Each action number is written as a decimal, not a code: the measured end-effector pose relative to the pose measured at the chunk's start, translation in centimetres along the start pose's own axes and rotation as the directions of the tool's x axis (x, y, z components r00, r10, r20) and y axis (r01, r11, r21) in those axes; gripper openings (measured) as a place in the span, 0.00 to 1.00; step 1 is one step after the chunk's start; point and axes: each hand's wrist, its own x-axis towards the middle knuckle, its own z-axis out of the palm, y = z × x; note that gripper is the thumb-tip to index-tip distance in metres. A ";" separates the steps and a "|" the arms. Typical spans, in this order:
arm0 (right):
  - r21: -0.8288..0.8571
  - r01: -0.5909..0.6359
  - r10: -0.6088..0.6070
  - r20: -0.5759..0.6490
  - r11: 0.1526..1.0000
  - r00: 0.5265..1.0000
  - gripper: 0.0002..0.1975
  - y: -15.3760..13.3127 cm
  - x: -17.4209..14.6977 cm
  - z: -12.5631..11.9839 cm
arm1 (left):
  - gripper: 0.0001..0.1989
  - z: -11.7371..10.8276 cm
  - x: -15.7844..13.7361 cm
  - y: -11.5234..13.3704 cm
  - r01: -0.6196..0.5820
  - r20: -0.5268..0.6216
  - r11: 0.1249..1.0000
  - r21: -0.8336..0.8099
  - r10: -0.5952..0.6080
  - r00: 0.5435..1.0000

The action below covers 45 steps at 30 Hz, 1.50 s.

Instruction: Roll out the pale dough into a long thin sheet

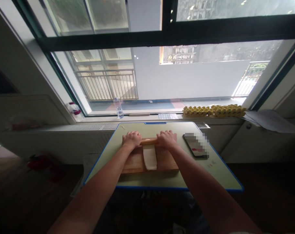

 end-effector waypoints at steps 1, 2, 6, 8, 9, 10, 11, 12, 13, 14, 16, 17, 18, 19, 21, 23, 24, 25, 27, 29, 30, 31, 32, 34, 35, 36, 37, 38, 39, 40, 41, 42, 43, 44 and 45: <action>0.026 -0.029 0.029 -0.013 0.999 0.999 0.25 0.0 0.4 0.0 | 0.23 -0.2 0.2 0.1 0.002 0.002 1.000 0.000 -0.002 1.000; 0.046 -0.049 0.050 -0.018 0.998 0.999 0.25 0.0 0.8 0.1 | 0.23 -0.3 0.4 0.1 0.003 0.005 1.000 0.001 -0.003 1.000; 0.091 -0.073 0.072 0.010 0.993 0.997 0.24 0.1 1.8 0.0 | 0.24 -0.6 1.3 0.1 0.003 0.036 1.000 0.008 -0.004 0.999; 0.109 -0.083 0.080 0.028 0.991 0.996 0.24 0.1 2.2 -0.1 | 0.26 -0.6 1.9 0.1 0.001 0.056 1.000 0.004 -0.001 0.998; 0.119 -0.090 0.086 0.037 0.989 0.996 0.23 0.2 2.4 -0.2 | 0.26 -0.5 2.1 0.1 0.001 0.066 1.000 -0.001 0.000 0.998; 0.129 -0.098 0.093 0.046 0.987 0.995 0.23 0.2 2.6 -0.2 | 0.26 -0.5 2.3 0.1 0.002 0.076 1.000 -0.006 -0.001 0.997; 0.139 -0.107 0.100 0.055 0.984 0.993 0.23 0.2 2.9 -0.3 | 0.27 -0.5 2.5 0.1 0.004 0.087 1.000 -0.010 -0.003 0.996; 0.148 -0.113 0.105 0.061 0.983 0.993 0.23 0.2 3.1 -0.3 | 0.27 -0.6 2.7 0.2 0.007 0.096 1.000 -0.013 -0.005 0.995; 0.156 -0.119 0.109 0.065 0.981 0.992 0.22 0.2 3.3 -0.3 | 0.26 -0.6 2.9 0.2 0.008 0.102 1.000 -0.015 -0.007 0.995; 0.162 -0.124 0.115 0.068 0.979 0.991 0.22 0.3 3.5 -0.3 | 0.26 -0.6 3.0 0.2 0.010 0.107 1.000 -0.015 -0.008 0.994; 0.175 -0.137 0.126 0.073 0.975 0.989 0.21 0.3 3.8 -0.2 | 0.26 -0.7 3.3 0.3 0.012 0.114 1.000 -0.015 -0.010 0.993; 0.183 -0.144 0.132 0.073 0.973 0.989 0.21 0.3 4.0 -0.2 | 0.26 -0.7 3.5 0.3 0.014 0.116 1.000 -0.014 -0.012 0.993; 0.190 -0.151 0.139 0.074 0.970 0.988 0.21 0.3 4.0 -0.2 | 0.26 -0.7 3.7 0.3 0.017 0.117 1.000 -0.014 -0.015 0.993; 0.197 -0.158 0.145 0.076 0.968 0.986 0.21 0.3 4.1 -0.2 | 0.26 -0.6 3.9 0.3 0.020 0.117 1.000 -0.013 -0.019 0.993; 0.208 -0.171 0.157 0.082 0.963 0.984 0.23 0.3 4.2 -0.3 | 0.25 -0.5 4.2 0.3 0.030 0.119 1.000 -0.011 -0.028 0.993; 0.214 -0.180 0.165 0.084 0.960 0.983 0.24 0.2 4.3 -0.3 | 0.25 -0.4 4.5 0.3 0.037 0.118 0.999 -0.006 -0.036 0.992; 0.217 -0.183 0.169 0.082 0.959 0.982 0.24 0.2 4.3 -0.4 | 0.25 -0.4 4.6 0.3 0.039 0.117 0.999 -0.005 -0.038 0.992; 0.219 -0.185 0.171 0.079 0.958 0.982 0.24 0.2 4.4 -0.3 | 0.25 -0.3 4.7 0.3 0.041 0.115 0.999 -0.005 -0.040 0.993; 0.218 -0.190 0.179 0.071 0.957 0.981 0.24 0.2 4.5 -0.3 | 0.25 -0.3 4.9 0.3 0.042 0.114 0.999 -0.010 -0.040 0.993; 0.218 -0.197 0.187 0.067 0.956 0.980 0.25 0.2 4.7 -0.3 | 0.25 -0.3 5.0 0.3 0.043 0.118 0.999 -0.017 -0.041 0.992; 0.217 -0.200 0.190 0.066 0.955 0.979 0.25 0.2 4.8 -0.3 | 0.25 -0.2 5.1 0.3 0.044 0.120 0.999 -0.018 -0.042 0.992; 0.217 -0.201 0.192 0.065 0.955 0.979 0.26 0.2 4.8 -0.3 | 0.26 -0.2 5.2 0.3 0.046 0.123 0.999 -0.019 -0.043 0.991; 0.215 -0.201 0.192 0.065 0.956 0.979 0.26 0.1 4.8 -0.3 | 0.26 -0.2 5.2 0.3 0.049 0.127 0.999 -0.020 -0.046 0.991; 0.201 -0.198 0.188 0.069 0.959 0.980 0.27 0.0 4.8 -0.4 | 0.26 -0.3 5.3 0.3 0.056 0.141 0.998 -0.026 -0.052 0.989; 0.191 -0.196 0.186 0.071 0.962 0.980 0.28 -0.1 4.7 -0.4 | 0.27 -0.3 5.3 0.3 0.058 0.153 0.998 -0.031 -0.053 0.987; 0.179 -0.192 0.181 0.074 0.965 0.981 0.28 -0.2 4.6 -0.5 | 0.27 -0.3 5.3 0.3 0.060 0.166 0.998 -0.035 -0.053 0.985; 0.167 -0.185 0.174 0.080 0.968 0.982 0.29 -0.2 4.5 -0.5 | 0.27 -0.4 5.2 0.3 0.060 0.179 0.998 -0.038 -0.052 0.982; 0.156 -0.178 0.166 0.087 0.972 0.982 0.30 -0.3 4.3 -0.5 | 0.27 -0.5 5.2 0.4 0.058 0.191 0.998 -0.037 -0.049 0.980; 0.146 -0.168 0.155 0.095 0.975 0.983 0.31 -0.3 4.1 -0.5 | 0.28 -0.5 5.1 0.4 0.054 0.201 0.998 -0.033 -0.047 0.978; 0.139 -0.156 0.143 0.101 0.978 0.984 0.31 -0.3 4.0 -0.5 | 0.28 -0.6 4.9 0.4 0.049 0.210 0.998 -0.026 -0.043 0.977; 0.134 -0.145 0.132 0.102 0.980 0.986 0.31 -0.3 3.8 -0.5 | 0.28 -0.7 4.8 0.5 0.044 0.217 0.999 -0.019 -0.038 0.975; 0.129 -0.135 0.123 0.094 0.982 0.988 0.30 -0.3 3.6 -0.4 | 0.28 -0.9 4.6 0.5 0.036 0.224 0.999 -0.012 -0.033 0.974; 0.125 -0.125 0.116 0.079 0.984 0.990 0.29 -0.3 3.3 -0.4 | 0.28 -1.0 4.4 0.5 0.028 0.231 1.000 -0.006 -0.026 0.973; 0.119 -0.117 0.111 0.059 0.986 0.992 0.29 -0.3 3.1 -0.3 | 0.28 -1.0 4.2 0.5 0.020 0.237 1.000 -0.001 -0.019 0.971; 0.111 -0.108 0.104 0.037 0.988 0.994 0.29 -0.3 2.8 -0.2 | 0.28 -1.1 3.9 0.5 0.010 0.242 1.000 0.005 -0.011 0.970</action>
